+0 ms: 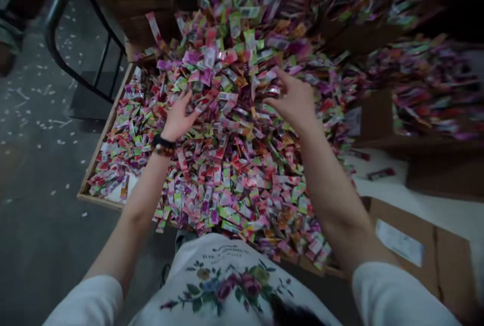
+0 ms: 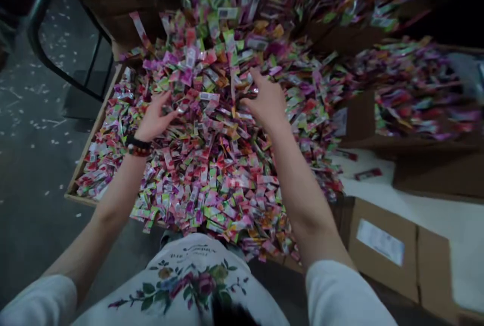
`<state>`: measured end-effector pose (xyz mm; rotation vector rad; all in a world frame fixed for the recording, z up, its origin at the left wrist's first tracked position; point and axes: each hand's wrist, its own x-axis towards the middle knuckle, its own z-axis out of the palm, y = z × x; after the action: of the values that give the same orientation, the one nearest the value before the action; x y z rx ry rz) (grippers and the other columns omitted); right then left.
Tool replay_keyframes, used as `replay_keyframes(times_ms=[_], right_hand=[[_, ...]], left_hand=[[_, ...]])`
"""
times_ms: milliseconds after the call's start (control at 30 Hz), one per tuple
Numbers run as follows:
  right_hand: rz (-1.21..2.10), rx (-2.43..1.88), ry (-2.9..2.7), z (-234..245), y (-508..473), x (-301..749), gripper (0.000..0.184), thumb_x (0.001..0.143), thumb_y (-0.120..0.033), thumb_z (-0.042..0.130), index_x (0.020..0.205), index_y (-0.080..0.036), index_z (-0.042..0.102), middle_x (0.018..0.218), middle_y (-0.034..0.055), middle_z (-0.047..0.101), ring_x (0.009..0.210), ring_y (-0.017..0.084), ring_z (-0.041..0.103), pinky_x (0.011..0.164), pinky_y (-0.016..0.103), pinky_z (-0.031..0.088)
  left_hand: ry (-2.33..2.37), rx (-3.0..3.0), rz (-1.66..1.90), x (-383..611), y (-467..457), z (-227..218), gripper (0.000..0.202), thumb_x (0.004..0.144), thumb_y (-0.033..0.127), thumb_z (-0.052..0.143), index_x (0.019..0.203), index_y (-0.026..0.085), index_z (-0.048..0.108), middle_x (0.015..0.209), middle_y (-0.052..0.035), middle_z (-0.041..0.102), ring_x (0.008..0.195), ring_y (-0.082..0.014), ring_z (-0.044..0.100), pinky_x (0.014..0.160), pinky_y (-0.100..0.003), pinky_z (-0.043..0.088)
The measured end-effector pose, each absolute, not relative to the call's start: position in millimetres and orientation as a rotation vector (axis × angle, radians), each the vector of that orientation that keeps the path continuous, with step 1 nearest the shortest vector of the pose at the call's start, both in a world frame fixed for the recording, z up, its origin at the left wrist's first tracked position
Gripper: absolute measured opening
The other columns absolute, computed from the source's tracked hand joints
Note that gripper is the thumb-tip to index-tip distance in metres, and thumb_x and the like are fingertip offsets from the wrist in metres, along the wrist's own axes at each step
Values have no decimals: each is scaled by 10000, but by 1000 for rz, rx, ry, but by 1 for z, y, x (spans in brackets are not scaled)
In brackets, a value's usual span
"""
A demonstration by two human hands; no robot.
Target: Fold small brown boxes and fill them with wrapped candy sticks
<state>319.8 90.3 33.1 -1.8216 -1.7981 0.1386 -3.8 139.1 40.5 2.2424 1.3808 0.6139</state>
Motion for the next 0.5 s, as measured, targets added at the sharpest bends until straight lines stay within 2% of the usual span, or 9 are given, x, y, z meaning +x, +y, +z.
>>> replay_keyframes(times_ms=[67,133,167,200,267,300,333,400,500], right_hand=[[33,-1776,-1764,13,-2,319,584,894,-372,465,1435,-157,420,1258,146,609,1126,316,592,923,511,478],[-63,-1652,-1865,-16,-108,299,697,820,-336,522,1489,-282,333,1271,108,618,1112,325,607,867,545,512],[-121,-1578,-1973,-37,-158,285,814,756,-340,556,1510,-353,249,1348,76,569,1137,334,594,835,568,522],[-220,-1565,-2073,-65,-200,270,894,676,-391,571,1495,-430,218,1454,23,466,1192,357,555,797,604,519],[-497,-1514,-2205,-133,-248,244,932,489,-513,525,1379,-630,271,1544,-144,264,1341,412,384,712,670,475],[-616,-1485,-2214,-166,-254,234,947,410,-495,564,1293,-718,305,1503,-231,254,1399,424,258,626,679,451],[-726,-1513,-2188,-195,-248,225,941,390,-466,554,1260,-740,322,1482,-281,232,1434,385,152,586,649,452],[-741,-1496,-2112,-232,-217,212,964,380,-442,508,1299,-687,348,1473,-283,221,1442,335,82,503,594,468],[-481,-1500,-2041,-240,-156,198,1057,384,-347,473,1383,-628,271,1507,-221,237,1427,348,187,540,586,517]], left_hand=[[1325,2295,748,-21,74,31,552,928,436,443,1437,230,386,1535,-117,348,1440,-265,264,1178,-495,212],[1415,2292,802,-45,-18,5,644,913,435,471,1499,264,266,1591,-126,215,1463,-286,201,1159,-515,255],[1433,2315,720,-58,-66,-17,749,885,452,514,1527,275,171,1611,-140,126,1472,-320,151,1141,-545,275],[1422,2376,614,-70,-110,-47,829,854,478,547,1535,278,119,1611,-161,101,1466,-365,140,1104,-583,312],[1423,2470,244,-88,-174,-121,876,757,532,640,1503,337,225,1578,-152,238,1438,-427,183,1079,-630,310],[1435,2504,73,-92,-189,-158,735,773,480,636,1442,413,338,1524,-120,371,1410,-420,275,1092,-642,274],[1473,2520,-55,-93,-193,-189,574,816,407,595,1361,481,430,1455,-94,475,1367,-407,368,1096,-649,253],[1540,2454,-187,-89,-180,-223,500,828,371,558,1294,531,474,1400,-57,536,1330,-389,432,1096,-656,251],[1556,2293,-227,-72,-135,-202,533,793,347,583,1309,458,513,1379,-69,565,1279,-369,501,1074,-587,351]])
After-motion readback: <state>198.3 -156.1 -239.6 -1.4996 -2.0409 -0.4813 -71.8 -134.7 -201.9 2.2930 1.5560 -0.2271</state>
